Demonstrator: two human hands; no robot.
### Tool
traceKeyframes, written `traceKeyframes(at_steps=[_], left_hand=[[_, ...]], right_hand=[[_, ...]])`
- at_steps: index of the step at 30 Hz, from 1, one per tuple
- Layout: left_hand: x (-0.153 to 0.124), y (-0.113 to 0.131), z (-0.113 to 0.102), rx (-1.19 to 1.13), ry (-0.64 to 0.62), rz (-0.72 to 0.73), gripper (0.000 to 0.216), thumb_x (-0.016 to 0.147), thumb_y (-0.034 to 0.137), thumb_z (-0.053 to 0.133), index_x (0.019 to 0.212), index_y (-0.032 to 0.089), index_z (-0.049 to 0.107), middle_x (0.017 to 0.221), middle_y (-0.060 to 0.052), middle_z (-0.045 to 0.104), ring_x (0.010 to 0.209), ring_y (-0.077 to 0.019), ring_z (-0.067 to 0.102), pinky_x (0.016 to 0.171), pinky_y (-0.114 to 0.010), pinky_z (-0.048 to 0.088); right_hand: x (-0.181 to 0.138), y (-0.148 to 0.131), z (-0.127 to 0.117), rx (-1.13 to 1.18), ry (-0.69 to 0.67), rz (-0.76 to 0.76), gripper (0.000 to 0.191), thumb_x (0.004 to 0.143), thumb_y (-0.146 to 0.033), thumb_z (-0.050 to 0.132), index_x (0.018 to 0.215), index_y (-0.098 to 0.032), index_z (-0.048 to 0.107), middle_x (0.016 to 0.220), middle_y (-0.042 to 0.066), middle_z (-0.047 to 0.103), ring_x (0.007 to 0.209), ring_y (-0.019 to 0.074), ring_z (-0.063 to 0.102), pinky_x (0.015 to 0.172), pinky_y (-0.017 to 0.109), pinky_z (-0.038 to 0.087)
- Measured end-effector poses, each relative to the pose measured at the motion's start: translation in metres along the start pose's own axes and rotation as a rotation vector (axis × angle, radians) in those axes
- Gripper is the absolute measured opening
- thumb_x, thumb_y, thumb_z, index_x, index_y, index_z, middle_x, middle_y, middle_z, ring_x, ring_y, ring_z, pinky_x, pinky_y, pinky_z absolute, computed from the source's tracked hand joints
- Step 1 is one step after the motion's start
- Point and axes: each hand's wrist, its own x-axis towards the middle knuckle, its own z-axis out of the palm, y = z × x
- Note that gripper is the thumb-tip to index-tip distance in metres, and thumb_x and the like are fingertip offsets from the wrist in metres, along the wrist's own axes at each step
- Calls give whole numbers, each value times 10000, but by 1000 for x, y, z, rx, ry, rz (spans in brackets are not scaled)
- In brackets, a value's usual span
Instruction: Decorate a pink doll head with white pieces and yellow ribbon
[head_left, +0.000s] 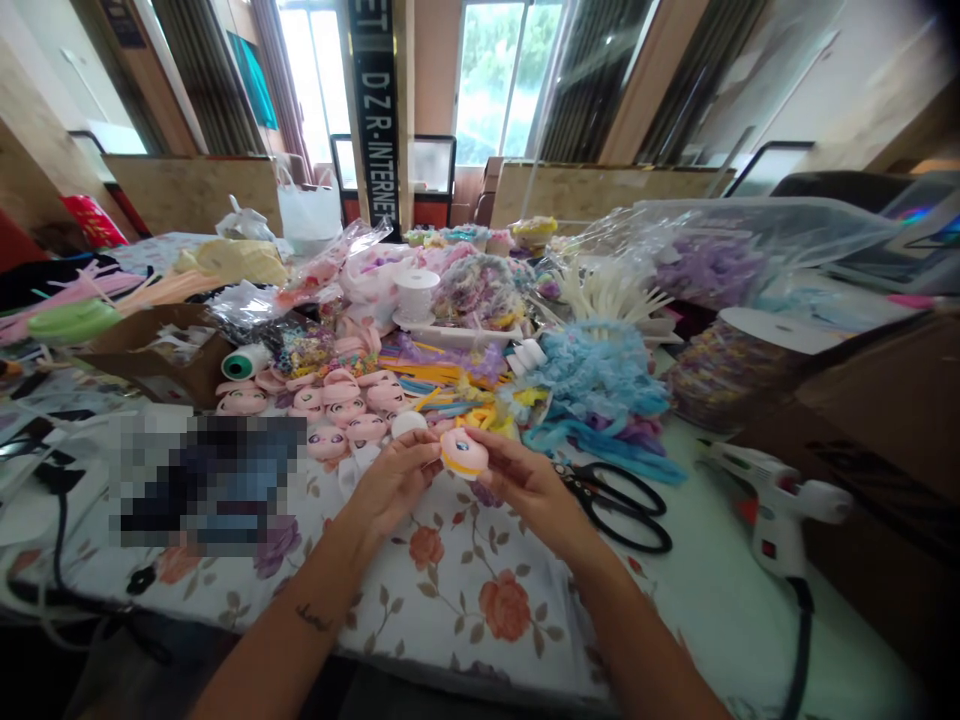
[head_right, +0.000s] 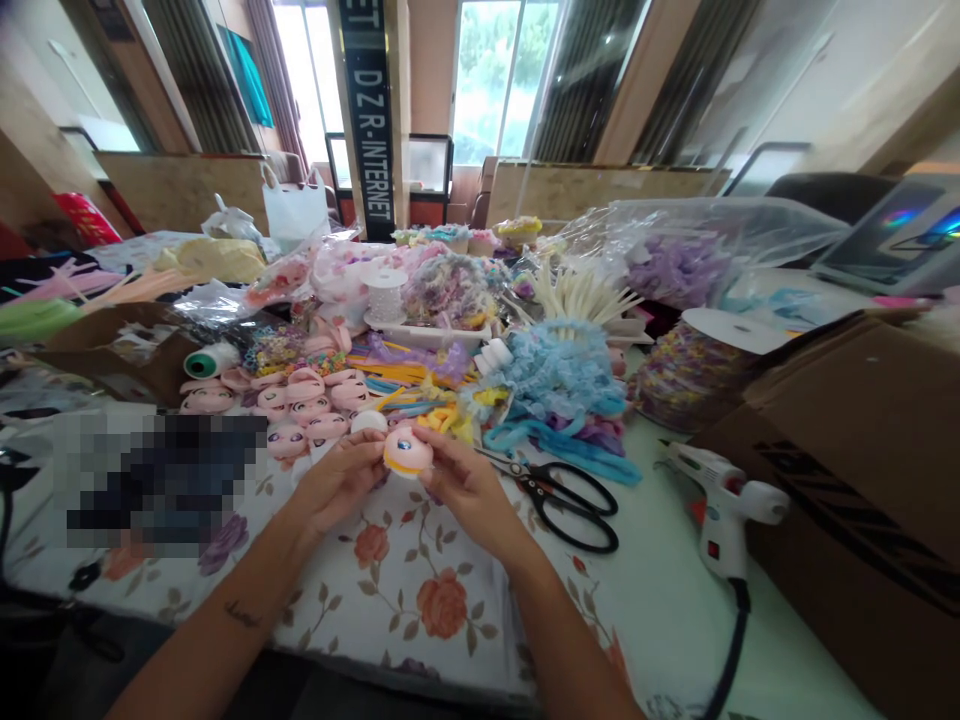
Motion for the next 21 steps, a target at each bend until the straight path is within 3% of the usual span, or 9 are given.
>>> traceKeyframes(at_steps=[4, 8, 16, 21], left_hand=[[0, 1, 1, 56, 66, 4, 133, 569, 121, 773, 656, 127, 672, 704, -8, 658, 678, -90, 593, 666, -195, 451], [0, 0, 2, 158, 117, 39, 153, 553, 177, 790, 666, 130, 698, 724, -27, 672, 698, -106, 597, 677, -208, 439], [-4, -2, 5, 444, 156, 315, 97, 670, 252, 726, 728, 174, 725, 890, -42, 680, 825, -152, 603, 739, -259, 452], [-8, -4, 10, 531, 150, 506, 86, 731, 258, 679, 733, 180, 716, 950, -58, 679, 920, -195, 611, 806, -296, 474]], right_hand=[[-3, 6, 1, -22, 44, 29, 447, 798, -349, 661, 1232, -271, 587, 1287, 74, 588, 1132, 271, 572, 899, 411, 498], [-4, 8, 1, -33, 67, 7, 432, 801, -336, 660, 1224, -278, 594, 1302, 71, 575, 1169, 275, 547, 958, 432, 457], [-3, 9, 6, 48, 102, 0, 426, 786, -326, 681, 1204, -298, 605, 1305, 53, 574, 1211, 267, 517, 1045, 454, 372], [-3, 10, 10, 109, 121, 21, 424, 789, -321, 678, 1205, -288, 602, 1331, 54, 552, 1219, 268, 507, 1029, 453, 394]])
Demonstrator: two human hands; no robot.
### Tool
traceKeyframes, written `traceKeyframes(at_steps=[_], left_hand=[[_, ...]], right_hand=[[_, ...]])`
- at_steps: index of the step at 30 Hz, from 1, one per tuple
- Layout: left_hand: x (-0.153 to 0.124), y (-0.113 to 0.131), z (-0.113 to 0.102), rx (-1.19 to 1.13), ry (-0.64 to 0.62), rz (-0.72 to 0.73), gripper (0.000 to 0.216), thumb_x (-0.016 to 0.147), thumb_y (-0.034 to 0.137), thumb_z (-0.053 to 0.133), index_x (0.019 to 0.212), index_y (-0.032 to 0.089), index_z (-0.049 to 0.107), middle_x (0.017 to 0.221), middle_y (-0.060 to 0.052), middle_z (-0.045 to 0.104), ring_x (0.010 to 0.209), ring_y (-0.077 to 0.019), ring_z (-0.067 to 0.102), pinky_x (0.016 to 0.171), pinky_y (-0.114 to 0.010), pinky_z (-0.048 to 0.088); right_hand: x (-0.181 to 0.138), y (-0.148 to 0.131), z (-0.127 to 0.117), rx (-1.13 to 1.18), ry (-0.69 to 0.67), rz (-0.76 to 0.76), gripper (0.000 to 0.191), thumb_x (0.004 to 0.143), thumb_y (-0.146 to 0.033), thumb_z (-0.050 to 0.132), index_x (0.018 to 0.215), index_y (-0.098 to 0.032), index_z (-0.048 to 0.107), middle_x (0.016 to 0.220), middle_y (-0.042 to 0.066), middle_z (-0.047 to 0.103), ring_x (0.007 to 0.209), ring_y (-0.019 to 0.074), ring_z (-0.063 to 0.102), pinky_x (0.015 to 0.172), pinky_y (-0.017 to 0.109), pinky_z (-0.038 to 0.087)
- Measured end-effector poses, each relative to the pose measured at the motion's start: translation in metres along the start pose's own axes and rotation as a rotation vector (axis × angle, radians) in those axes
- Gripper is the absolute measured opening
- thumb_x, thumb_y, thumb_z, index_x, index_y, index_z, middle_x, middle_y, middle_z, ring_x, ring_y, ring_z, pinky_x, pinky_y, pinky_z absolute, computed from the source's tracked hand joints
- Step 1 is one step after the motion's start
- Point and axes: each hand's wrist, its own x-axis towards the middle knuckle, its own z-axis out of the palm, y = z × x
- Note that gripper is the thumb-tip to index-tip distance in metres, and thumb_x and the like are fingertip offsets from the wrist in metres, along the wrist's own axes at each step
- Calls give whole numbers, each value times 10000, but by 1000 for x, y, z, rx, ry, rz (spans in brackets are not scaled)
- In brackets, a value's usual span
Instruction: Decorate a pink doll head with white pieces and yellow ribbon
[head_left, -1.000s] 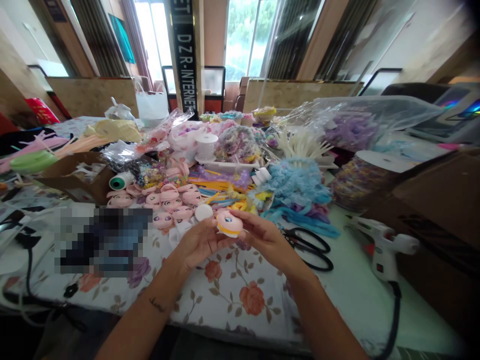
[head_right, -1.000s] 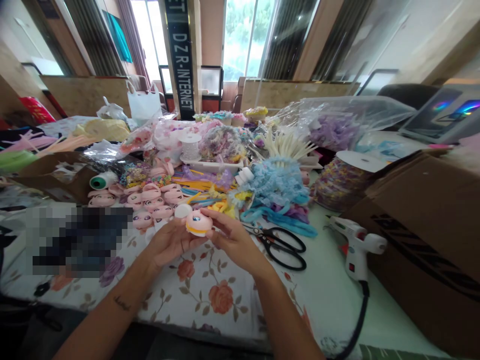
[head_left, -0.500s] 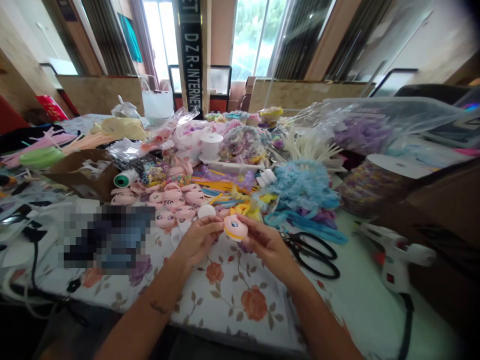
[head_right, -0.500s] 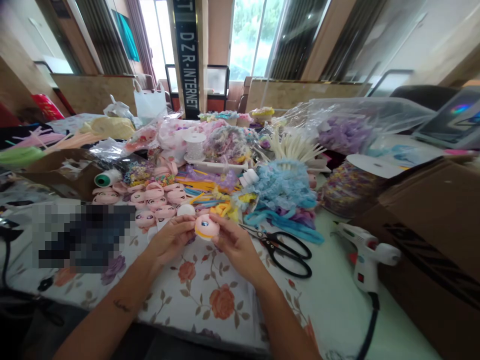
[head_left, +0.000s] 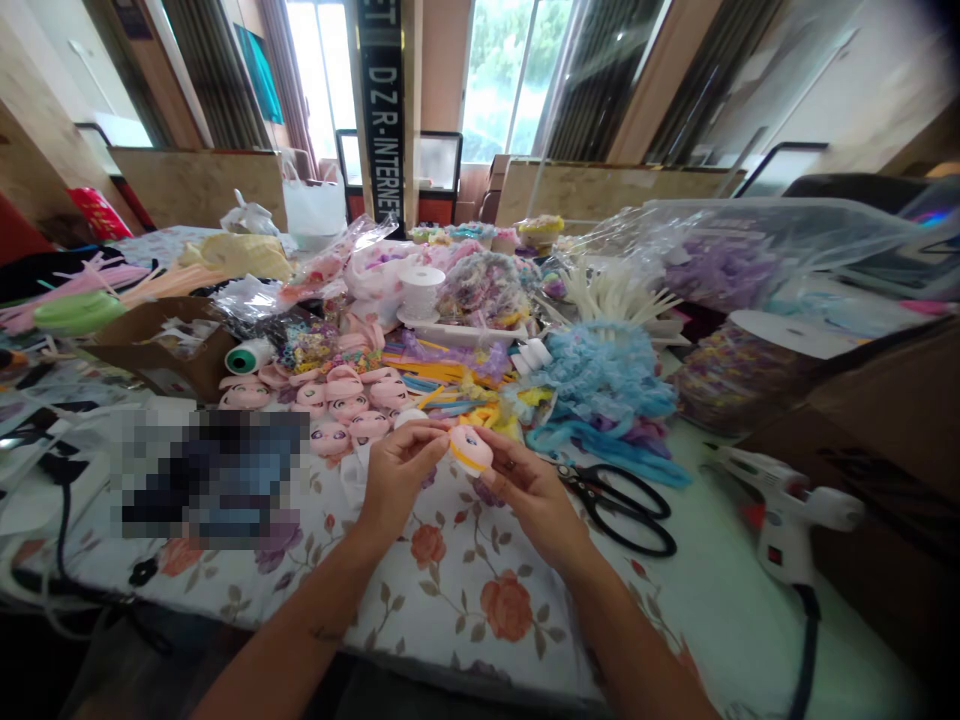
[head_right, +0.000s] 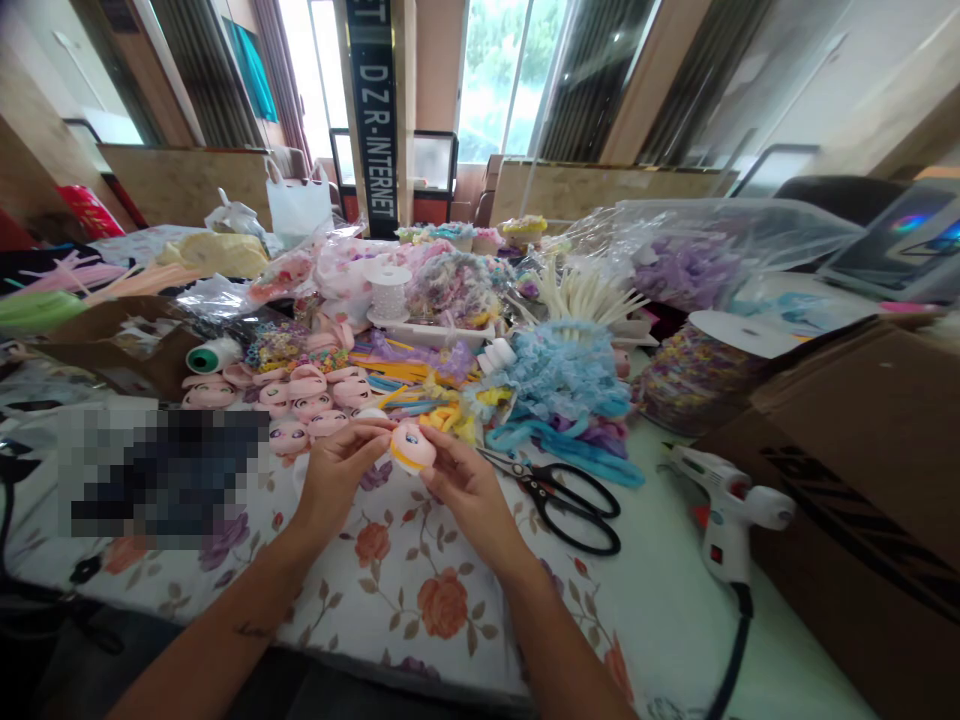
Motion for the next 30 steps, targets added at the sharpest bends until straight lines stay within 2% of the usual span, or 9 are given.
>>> traceKeyframes(at_steps=[6, 12, 18, 26, 30], left_hand=[[-5, 4, 5, -44, 35, 17, 55, 727, 222, 683, 724, 176, 713, 935, -62, 693, 922, -199, 620, 834, -297, 474], [-6, 4, 7, -97, -23, 17, 62, 718, 195, 691, 777, 177, 699, 1001, -64, 663, 1012, -219, 600, 892, -320, 464], [-6, 0, 9, -135, -15, -2, 75, 721, 185, 689, 789, 179, 657, 1023, -52, 641, 1035, -205, 590, 906, -308, 460], [-13, 0, 15, -79, 28, 74, 96, 755, 227, 663, 837, 194, 625, 1085, -63, 607, 1082, -212, 563, 934, -309, 444], [-12, 2, 15, -142, 35, 37, 111, 724, 219, 693, 813, 193, 633, 1066, -58, 617, 1088, -210, 560, 957, -317, 433]], right_hand=[[0, 1, 4, 10, 19, 19, 424, 800, -309, 668, 1216, -290, 590, 1338, 50, 547, 1219, 263, 505, 990, 423, 433], [1, 0, 7, 17, 49, 14, 414, 800, -297, 667, 1207, -299, 592, 1324, 40, 559, 1186, 245, 530, 974, 395, 437], [0, -2, 10, -28, 105, 0, 447, 761, -333, 700, 1195, -269, 612, 1283, 59, 590, 1148, 262, 552, 940, 421, 467], [-1, -1, 13, -33, 108, -26, 442, 761, -348, 694, 1192, -278, 620, 1305, 49, 573, 1193, 270, 520, 978, 443, 439], [0, -2, 14, -58, 125, -22, 463, 757, -358, 692, 1204, -264, 617, 1270, 57, 597, 1137, 275, 551, 926, 434, 477]])
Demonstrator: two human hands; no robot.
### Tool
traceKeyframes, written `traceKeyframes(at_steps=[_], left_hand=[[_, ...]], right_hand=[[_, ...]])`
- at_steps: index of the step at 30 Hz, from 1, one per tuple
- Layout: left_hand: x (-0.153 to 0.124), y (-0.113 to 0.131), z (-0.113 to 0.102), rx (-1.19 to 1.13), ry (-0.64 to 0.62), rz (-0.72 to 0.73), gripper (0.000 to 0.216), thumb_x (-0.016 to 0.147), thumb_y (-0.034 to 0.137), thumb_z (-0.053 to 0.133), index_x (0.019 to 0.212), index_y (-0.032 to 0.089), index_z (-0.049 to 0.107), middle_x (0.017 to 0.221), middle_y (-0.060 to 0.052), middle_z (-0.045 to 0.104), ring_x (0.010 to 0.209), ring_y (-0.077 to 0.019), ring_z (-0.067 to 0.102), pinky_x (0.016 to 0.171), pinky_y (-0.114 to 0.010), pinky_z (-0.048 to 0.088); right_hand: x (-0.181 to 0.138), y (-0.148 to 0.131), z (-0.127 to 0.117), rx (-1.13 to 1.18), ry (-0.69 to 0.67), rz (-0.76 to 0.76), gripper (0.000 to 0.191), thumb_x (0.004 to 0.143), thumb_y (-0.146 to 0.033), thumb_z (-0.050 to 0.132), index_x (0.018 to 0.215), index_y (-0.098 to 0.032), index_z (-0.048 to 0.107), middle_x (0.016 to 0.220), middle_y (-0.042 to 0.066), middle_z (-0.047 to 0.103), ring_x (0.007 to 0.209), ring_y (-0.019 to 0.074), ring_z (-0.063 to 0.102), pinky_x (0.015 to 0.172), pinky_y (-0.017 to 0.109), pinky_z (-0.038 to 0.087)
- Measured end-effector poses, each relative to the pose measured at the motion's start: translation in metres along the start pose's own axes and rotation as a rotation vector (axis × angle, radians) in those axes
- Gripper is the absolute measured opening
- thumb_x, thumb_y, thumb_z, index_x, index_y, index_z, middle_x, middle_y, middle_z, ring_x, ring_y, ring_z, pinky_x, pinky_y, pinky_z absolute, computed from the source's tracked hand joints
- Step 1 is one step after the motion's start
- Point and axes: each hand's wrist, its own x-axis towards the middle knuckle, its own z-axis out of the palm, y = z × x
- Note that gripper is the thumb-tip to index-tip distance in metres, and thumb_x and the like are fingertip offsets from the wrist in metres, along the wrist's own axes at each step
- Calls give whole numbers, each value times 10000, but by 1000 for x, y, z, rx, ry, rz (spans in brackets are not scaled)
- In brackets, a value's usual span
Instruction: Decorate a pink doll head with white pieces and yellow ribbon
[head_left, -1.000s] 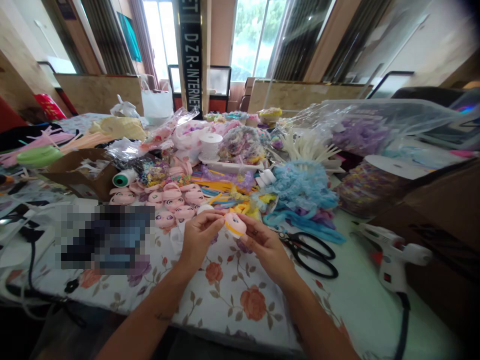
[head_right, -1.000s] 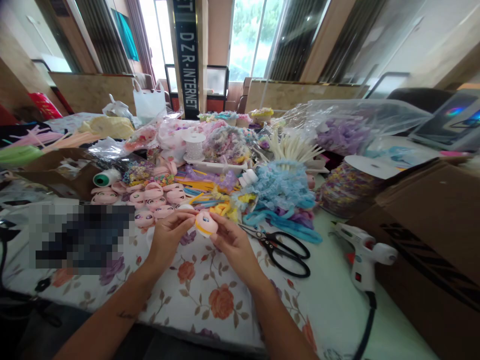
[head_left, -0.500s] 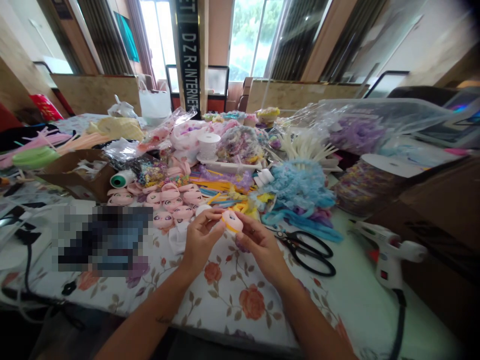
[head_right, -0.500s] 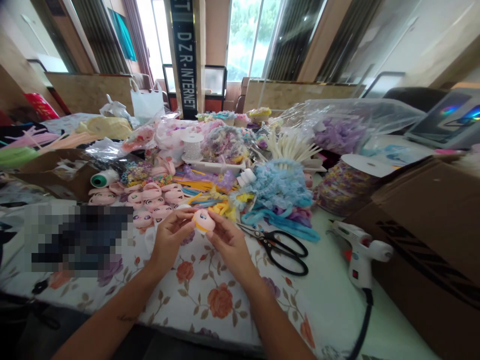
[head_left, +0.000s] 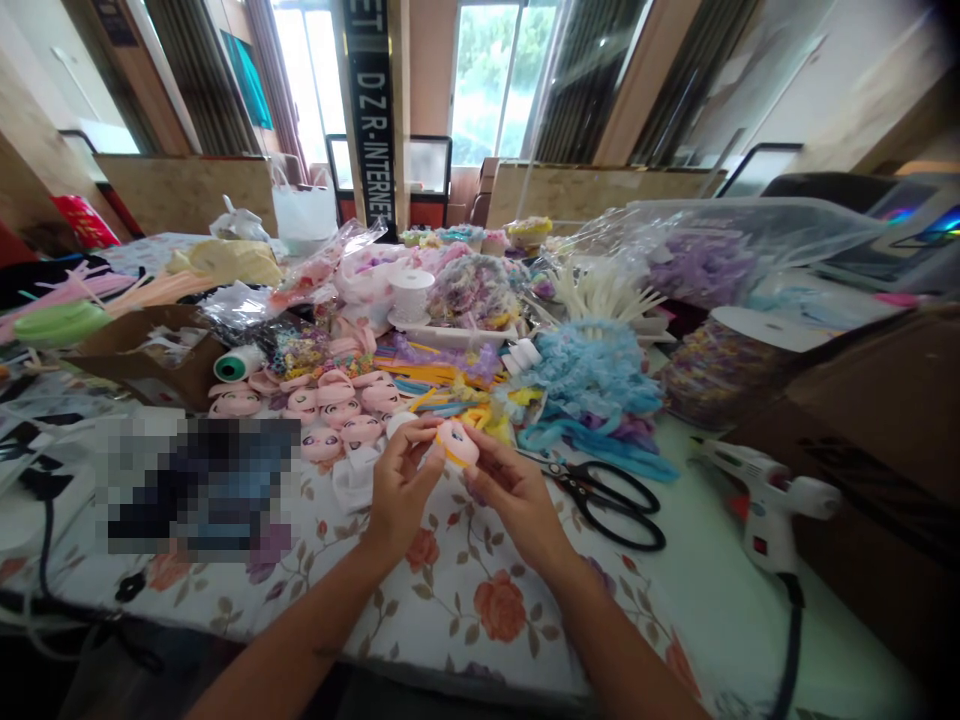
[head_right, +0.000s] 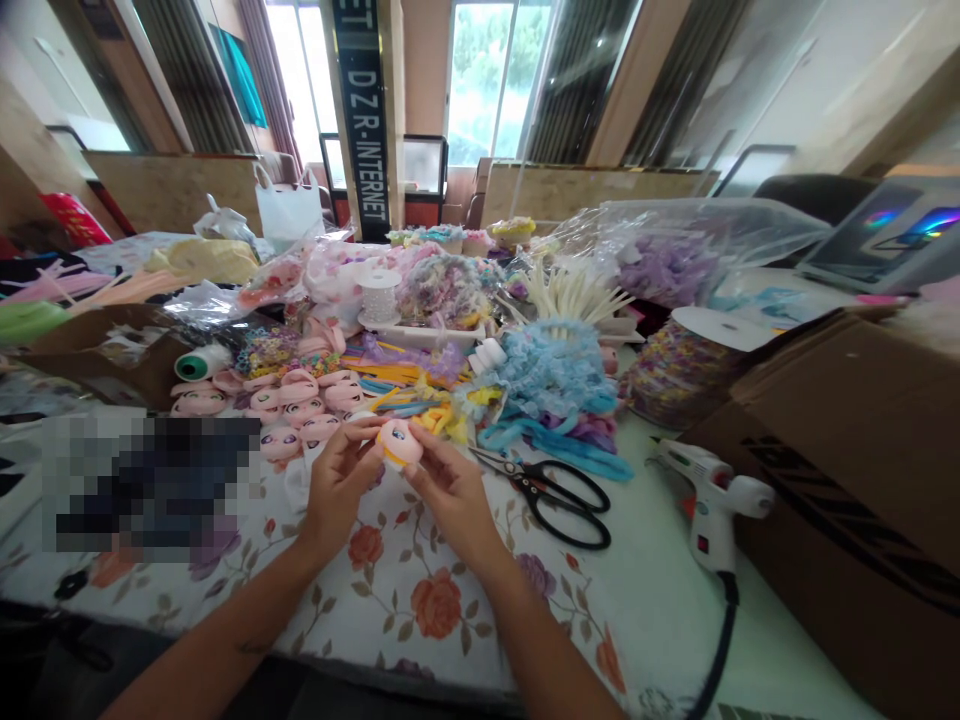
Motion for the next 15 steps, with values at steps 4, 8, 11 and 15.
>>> traceKeyframes(at_steps=[4, 8, 11, 15], left_hand=[[1, 0, 0, -65, 4, -40, 150, 676, 191, 732, 794, 194, 640, 1067, -47, 631, 1097, -206, 561, 975, -323, 420], [1, -1, 0, -58, -8, -30, 149, 685, 177, 721, 806, 200, 637, 1066, -41, 631, 1106, -205, 557, 975, -330, 422], [-1, 0, 2, -26, 12, -16, 135, 695, 173, 704, 808, 193, 634, 1060, -49, 623, 1095, -208, 559, 971, -326, 422], [-3, 1, 4, -4, 77, 15, 131, 676, 171, 710, 778, 200, 633, 992, -37, 625, 1037, -194, 571, 954, -309, 422]], right_hand=[[0, -1, 1, 5, 31, 16, 471, 746, -349, 700, 1201, -259, 621, 1220, 57, 628, 1085, 268, 577, 903, 430, 490], [-1, -2, 2, 8, 35, 3, 452, 742, -347, 708, 1182, -276, 635, 1232, 52, 623, 1121, 274, 562, 936, 437, 472], [-2, -2, 2, -25, 25, -12, 457, 751, -363, 701, 1195, -289, 624, 1264, 42, 603, 1158, 284, 545, 955, 452, 464], [-2, 0, 3, -61, -7, -29, 486, 767, -390, 685, 1232, -285, 591, 1282, 43, 592, 1181, 298, 534, 964, 465, 464]])
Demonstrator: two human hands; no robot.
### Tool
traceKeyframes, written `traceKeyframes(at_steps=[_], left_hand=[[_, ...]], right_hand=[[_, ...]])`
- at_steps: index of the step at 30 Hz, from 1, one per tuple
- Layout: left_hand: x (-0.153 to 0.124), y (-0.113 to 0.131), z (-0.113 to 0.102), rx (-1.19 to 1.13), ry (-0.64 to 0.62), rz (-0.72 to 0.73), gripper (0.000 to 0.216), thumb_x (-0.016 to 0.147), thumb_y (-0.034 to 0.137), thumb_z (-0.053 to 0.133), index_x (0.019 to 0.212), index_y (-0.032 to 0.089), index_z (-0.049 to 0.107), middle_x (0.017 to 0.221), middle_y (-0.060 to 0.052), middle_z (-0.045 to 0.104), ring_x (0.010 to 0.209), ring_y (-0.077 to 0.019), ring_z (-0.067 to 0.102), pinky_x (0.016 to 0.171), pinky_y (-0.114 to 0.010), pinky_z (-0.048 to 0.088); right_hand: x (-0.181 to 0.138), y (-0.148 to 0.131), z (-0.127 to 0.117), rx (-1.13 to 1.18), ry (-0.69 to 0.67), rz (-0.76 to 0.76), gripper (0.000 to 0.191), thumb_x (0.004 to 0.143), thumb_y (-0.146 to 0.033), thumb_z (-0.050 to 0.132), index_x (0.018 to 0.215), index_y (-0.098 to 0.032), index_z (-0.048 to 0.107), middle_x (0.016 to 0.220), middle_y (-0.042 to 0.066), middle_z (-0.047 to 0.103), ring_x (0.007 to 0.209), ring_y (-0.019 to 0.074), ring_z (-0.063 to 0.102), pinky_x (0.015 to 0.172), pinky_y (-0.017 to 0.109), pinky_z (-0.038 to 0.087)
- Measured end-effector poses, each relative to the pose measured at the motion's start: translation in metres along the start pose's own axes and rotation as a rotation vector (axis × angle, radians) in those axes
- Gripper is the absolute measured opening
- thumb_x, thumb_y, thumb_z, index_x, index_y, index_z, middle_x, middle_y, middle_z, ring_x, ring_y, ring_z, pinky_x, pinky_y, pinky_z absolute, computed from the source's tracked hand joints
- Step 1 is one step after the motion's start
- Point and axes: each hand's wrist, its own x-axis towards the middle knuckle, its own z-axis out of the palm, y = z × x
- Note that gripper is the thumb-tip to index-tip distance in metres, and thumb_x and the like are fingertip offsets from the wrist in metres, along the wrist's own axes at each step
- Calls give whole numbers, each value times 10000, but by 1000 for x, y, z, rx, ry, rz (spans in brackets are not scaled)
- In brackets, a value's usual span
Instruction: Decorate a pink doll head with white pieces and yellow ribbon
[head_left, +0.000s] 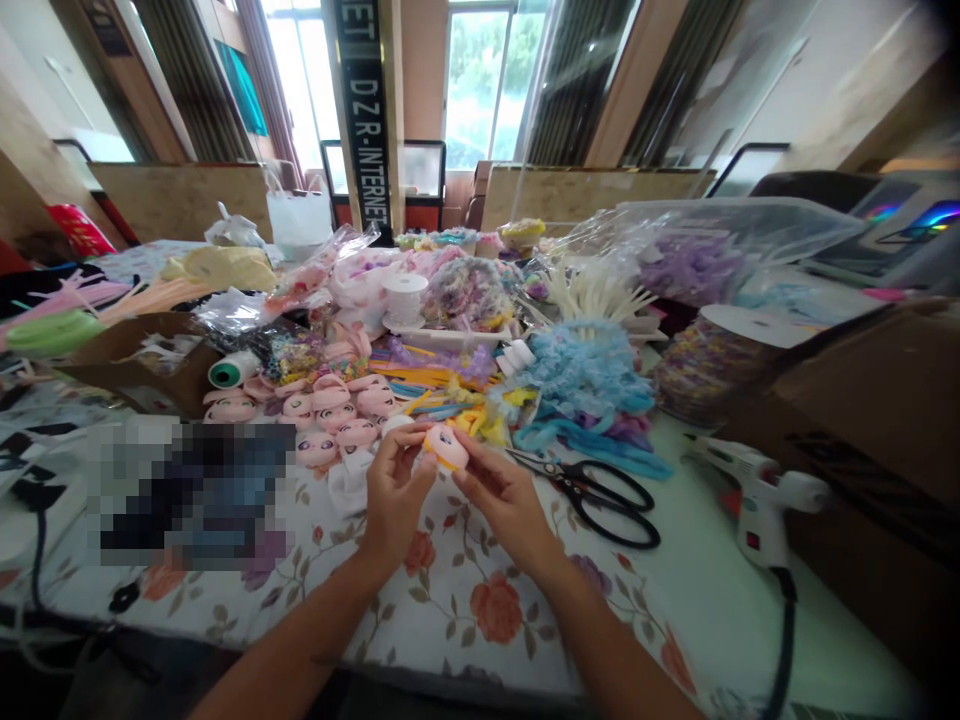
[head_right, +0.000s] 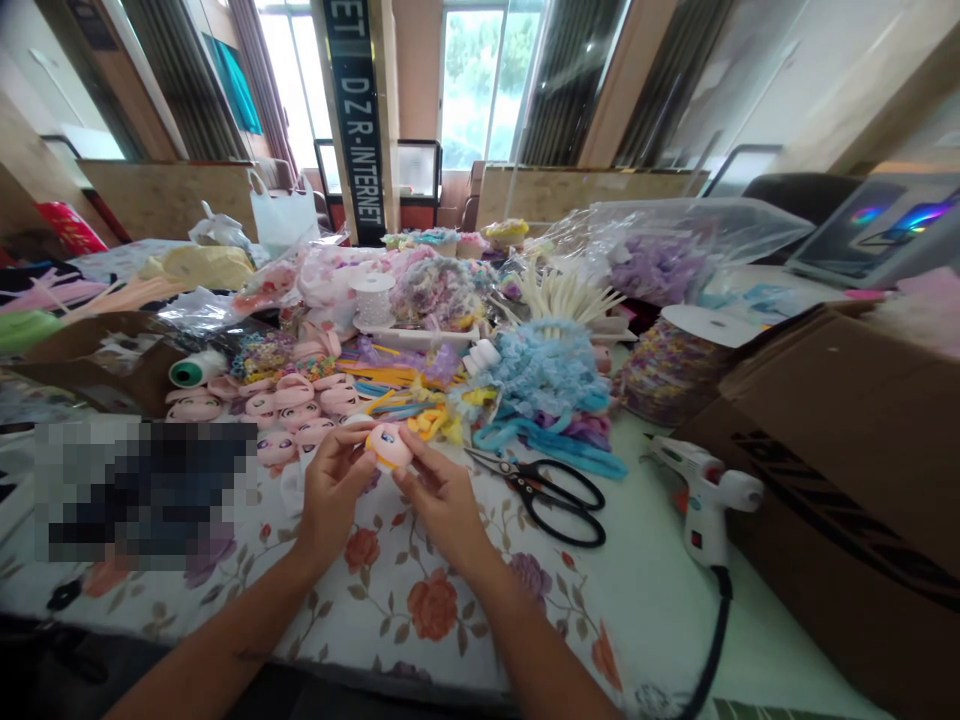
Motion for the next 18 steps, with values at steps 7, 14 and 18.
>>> traceKeyframes(at_steps=[7, 14, 18], left_hand=[[-2, -2, 0, 25, 19, 23, 106, 717, 213, 684, 812, 214, 638, 1010, -33, 616, 1046, -195, 554, 943, -299, 420], [0, -10, -4, -2, -61, 21, 106, 757, 212, 654, 859, 232, 631, 1061, -20, 606, 1097, -187, 537, 984, -308, 398], [2, -15, -6, -44, -59, 1, 105, 744, 189, 659, 840, 229, 642, 1048, -13, 619, 1071, -180, 556, 953, -296, 419]], right_hand=[[0, 5, 2, -58, 0, -30, 490, 802, -346, 654, 1274, -287, 539, 1290, 21, 585, 1228, 285, 499, 1065, 496, 350], [-1, 3, 2, -15, 45, -18, 460, 795, -340, 663, 1244, -306, 569, 1303, 16, 575, 1249, 276, 481, 1087, 491, 316], [-2, 2, 1, -57, 50, -27, 450, 789, -354, 666, 1229, -305, 588, 1297, 24, 580, 1238, 284, 492, 1088, 499, 310]])
